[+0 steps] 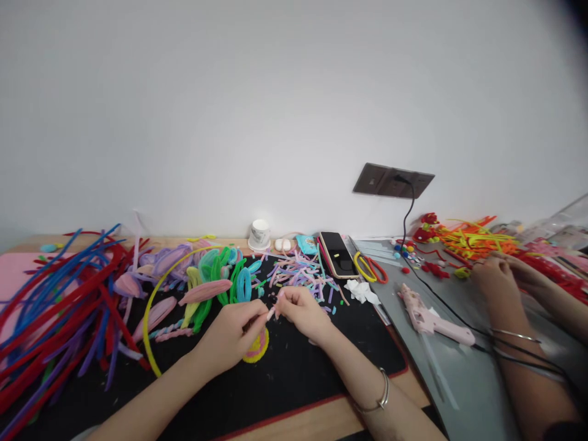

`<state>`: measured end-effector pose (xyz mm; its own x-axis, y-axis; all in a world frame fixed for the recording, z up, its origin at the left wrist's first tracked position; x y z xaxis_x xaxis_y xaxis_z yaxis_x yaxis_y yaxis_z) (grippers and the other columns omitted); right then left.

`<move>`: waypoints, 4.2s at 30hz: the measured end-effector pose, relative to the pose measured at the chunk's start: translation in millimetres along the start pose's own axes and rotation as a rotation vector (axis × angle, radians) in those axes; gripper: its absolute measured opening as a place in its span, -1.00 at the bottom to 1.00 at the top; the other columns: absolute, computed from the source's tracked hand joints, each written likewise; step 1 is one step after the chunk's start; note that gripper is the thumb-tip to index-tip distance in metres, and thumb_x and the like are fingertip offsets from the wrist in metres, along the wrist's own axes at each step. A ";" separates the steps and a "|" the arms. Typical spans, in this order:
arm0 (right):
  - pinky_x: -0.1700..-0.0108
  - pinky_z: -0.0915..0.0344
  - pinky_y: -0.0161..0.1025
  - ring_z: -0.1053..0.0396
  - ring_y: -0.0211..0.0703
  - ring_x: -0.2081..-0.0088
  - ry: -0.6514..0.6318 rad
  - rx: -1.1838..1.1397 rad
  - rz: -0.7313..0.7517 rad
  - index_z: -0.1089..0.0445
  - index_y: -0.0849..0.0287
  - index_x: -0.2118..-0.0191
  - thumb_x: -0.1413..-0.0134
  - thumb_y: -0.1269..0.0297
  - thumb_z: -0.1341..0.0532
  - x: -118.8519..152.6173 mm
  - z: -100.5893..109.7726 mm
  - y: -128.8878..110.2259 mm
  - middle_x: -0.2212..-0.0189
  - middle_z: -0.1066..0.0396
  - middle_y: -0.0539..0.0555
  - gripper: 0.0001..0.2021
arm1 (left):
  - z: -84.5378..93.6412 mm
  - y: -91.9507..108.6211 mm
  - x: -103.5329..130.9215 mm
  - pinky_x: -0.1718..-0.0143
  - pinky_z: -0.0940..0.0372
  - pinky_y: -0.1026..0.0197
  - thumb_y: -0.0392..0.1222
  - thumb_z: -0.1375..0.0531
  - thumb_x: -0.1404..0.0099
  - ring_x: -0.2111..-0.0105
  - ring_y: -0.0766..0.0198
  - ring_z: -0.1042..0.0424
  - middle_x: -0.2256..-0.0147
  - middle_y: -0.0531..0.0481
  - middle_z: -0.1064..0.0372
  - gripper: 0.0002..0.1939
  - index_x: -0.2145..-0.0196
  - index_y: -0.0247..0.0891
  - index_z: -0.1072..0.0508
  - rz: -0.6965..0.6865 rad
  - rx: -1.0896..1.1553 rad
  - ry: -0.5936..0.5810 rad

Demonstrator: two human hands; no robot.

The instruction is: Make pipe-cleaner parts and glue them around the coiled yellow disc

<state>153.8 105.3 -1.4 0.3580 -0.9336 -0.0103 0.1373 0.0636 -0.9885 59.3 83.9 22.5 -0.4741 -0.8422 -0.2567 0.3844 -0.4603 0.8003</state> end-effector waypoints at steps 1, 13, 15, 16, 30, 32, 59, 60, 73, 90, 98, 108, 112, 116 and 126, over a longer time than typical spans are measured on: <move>0.55 0.10 -0.38 0.02 -0.38 0.62 0.020 0.032 0.042 -0.27 0.23 0.60 -0.06 0.27 -0.12 0.1 1.3 -3.9 0.69 -0.12 -0.11 -0.74 | -3.2 -5.7 -1.1 0.49 -0.09 0.30 -0.17 -0.05 -0.27 0.56 0.32 -0.26 0.58 0.06 -0.30 -0.75 0.54 -0.24 -0.34 0.055 0.083 -0.025; 0.38 -0.17 -0.35 -0.24 -0.33 0.44 -0.113 -0.240 0.155 -0.33 0.17 0.14 0.23 0.27 -0.39 2.4 -1.4 -22.0 0.39 -0.34 -0.01 -0.55 | -25.9 -32.7 3.6 0.63 0.02 0.40 -0.06 -0.22 -0.16 0.70 0.50 -0.08 0.65 0.16 -0.20 -0.75 0.46 -0.32 -0.36 0.431 0.904 -0.112; 0.40 -0.17 -0.36 -0.22 -0.36 0.48 -0.121 -0.221 0.150 -0.37 0.18 0.18 0.17 0.30 -0.37 2.6 -1.7 -21.2 0.40 -0.35 -0.01 -0.65 | -30.6 -30.8 5.7 0.64 0.06 0.40 -0.07 -0.23 -0.15 0.71 0.52 -0.03 0.68 0.18 -0.15 -0.75 0.47 -0.33 -0.36 0.451 0.967 -0.159; 0.40 -0.17 -0.36 -0.22 -0.36 0.49 -0.111 -0.211 0.148 -0.39 0.19 0.24 0.13 0.30 -0.35 2.8 -1.3 -20.4 0.42 -0.35 -0.01 -0.73 | -32.9 -29.3 6.6 0.65 0.09 0.40 -0.08 -0.23 -0.15 0.72 0.52 0.00 0.69 0.18 -0.14 -0.74 0.49 -0.34 -0.36 0.458 0.986 -0.184; 0.53 0.07 -0.39 0.01 -0.40 0.56 -0.037 0.096 0.110 -0.16 0.21 0.56 0.03 0.39 -0.19 5.4 -0.1 -19.4 0.61 -0.08 -0.12 -0.81 | -28.7 -25.8 4.2 0.62 0.01 0.36 -0.08 -0.10 -0.24 0.68 0.44 -0.12 0.67 0.15 -0.19 -0.73 0.52 -0.28 -0.26 0.324 0.577 -0.195; 0.57 0.13 -0.40 0.05 -0.41 0.61 -0.037 0.046 0.030 -0.11 0.19 0.58 0.05 0.43 -0.15 3.4 -1.5 -9.9 0.66 -0.05 -0.15 -0.80 | -19.3 -17.2 1.5 0.55 -0.05 0.33 -0.12 -0.06 -0.27 0.63 0.39 -0.18 0.65 0.12 -0.21 -0.74 0.54 -0.27 -0.25 0.220 0.350 -0.135; 0.47 -0.07 -0.37 -0.16 -0.36 0.56 -0.015 0.187 0.206 -0.33 0.23 0.53 -0.06 0.40 -0.14 5.4 1.7 -24.9 0.63 -0.25 -0.07 -0.83 | -29.4 -31.2 4.3 0.63 0.04 0.37 -0.04 -0.13 -0.22 0.69 0.45 -0.05 0.69 0.18 -0.13 -0.73 0.50 -0.28 -0.28 0.388 0.706 -0.195; 0.51 -0.02 -0.38 -0.12 -0.38 0.60 -0.034 0.121 0.138 -0.32 0.23 0.55 -0.05 0.41 -0.13 4.3 0.0 -17.1 0.66 -0.22 -0.08 -0.81 | -26.3 -28.7 3.0 0.61 0.01 0.35 -0.04 -0.11 -0.23 0.68 0.42 -0.09 0.68 0.16 -0.15 -0.73 0.50 -0.28 -0.29 0.346 0.587 -0.193; 0.66 0.08 -0.42 -0.05 -0.43 0.68 -0.177 -0.362 -0.007 -0.36 0.24 0.38 -0.14 0.12 -0.09 1.3 -11.0 -5.2 0.59 -0.31 -0.03 -0.73 | -21.7 -29.7 2.8 0.64 0.03 0.37 -0.03 -0.13 -0.22 0.71 0.46 -0.05 0.68 0.17 -0.16 -0.74 0.46 -0.30 -0.35 0.351 0.686 -0.138; 0.54 0.04 -0.40 -0.05 -0.40 0.61 -0.046 0.056 0.053 -0.30 0.24 0.55 0.02 0.36 -0.19 3.6 0.6 -11.0 0.68 -0.18 -0.11 -0.84 | -23.6 -25.9 2.9 0.62 -0.01 0.35 -0.04 -0.10 -0.23 0.68 0.42 -0.12 0.69 0.15 -0.17 -0.73 0.50 -0.29 -0.31 0.300 0.520 -0.162; 0.67 0.22 -0.38 0.16 -0.44 0.74 -0.092 -0.360 -0.214 -0.15 0.19 0.67 0.00 0.28 -0.13 1.0 -15.6 26.9 0.79 -0.01 -0.15 -0.71 | -5.3 -3.0 -0.7 0.48 -0.09 0.30 -0.14 -0.07 -0.26 0.56 0.34 -0.22 0.60 0.09 -0.25 -0.74 0.55 -0.27 -0.34 0.097 0.140 -0.047; 0.47 -0.14 -0.37 -0.29 -0.20 0.23 0.013 0.084 0.309 -0.46 0.10 0.22 0.08 0.39 -0.30 4.9 12.1 -40.5 0.10 -0.30 0.10 -0.78 | -21.4 -36.7 3.3 0.67 0.10 0.39 -0.05 -0.18 -0.18 0.72 0.49 0.02 0.71 0.19 -0.12 -0.73 0.51 -0.31 -0.32 0.398 0.802 -0.082; 0.39 -0.16 -0.31 -0.31 -0.19 0.28 0.016 0.171 0.346 -0.45 0.16 0.39 -0.01 0.38 -0.23 6.8 6.8 -40.2 0.34 -0.38 0.06 -0.96 | -24.9 -33.8 4.3 0.68 0.13 0.39 -0.04 -0.19 -0.17 0.72 0.49 0.03 0.71 0.19 -0.10 -0.72 0.53 -0.30 -0.30 0.408 0.821 -0.100; 0.41 -0.11 -0.33 -0.19 -0.29 0.47 0.021 0.175 0.246 -0.32 0.20 0.52 -0.03 0.38 -0.17 5.0 5.4 -30.3 0.54 -0.28 -0.03 -0.86 | -21.4 -31.9 3.3 0.66 0.08 0.38 -0.02 -0.16 -0.18 0.72 0.46 -0.02 0.71 0.17 -0.15 -0.72 0.52 -0.29 -0.31 0.367 0.661 -0.099; 0.61 0.18 -0.38 0.11 -0.40 0.66 -0.100 -0.163 -0.125 -0.12 0.17 0.57 -0.02 0.30 -0.10 2.6 -12.4 10.0 0.69 -0.02 -0.15 -0.80 | 3.3 0.2 -1.3 0.41 -0.12 0.28 -0.15 -0.06 -0.26 0.51 0.28 -0.28 0.57 0.04 -0.30 -0.76 0.54 -0.23 -0.37 -0.009 -0.026 -0.022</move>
<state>144.7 99.1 -13.1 0.4387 -0.8905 0.1209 0.0385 -0.1158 -0.9925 57.4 85.8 24.8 -0.4948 -0.8319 -0.2511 0.4007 -0.4749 0.7835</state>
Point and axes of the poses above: each hand's wrist, its own x-axis away from the middle knuckle, its own z-axis out of the back of the hand, y = z × x, the point moved 10 cm from there along -x, towards the middle knuckle
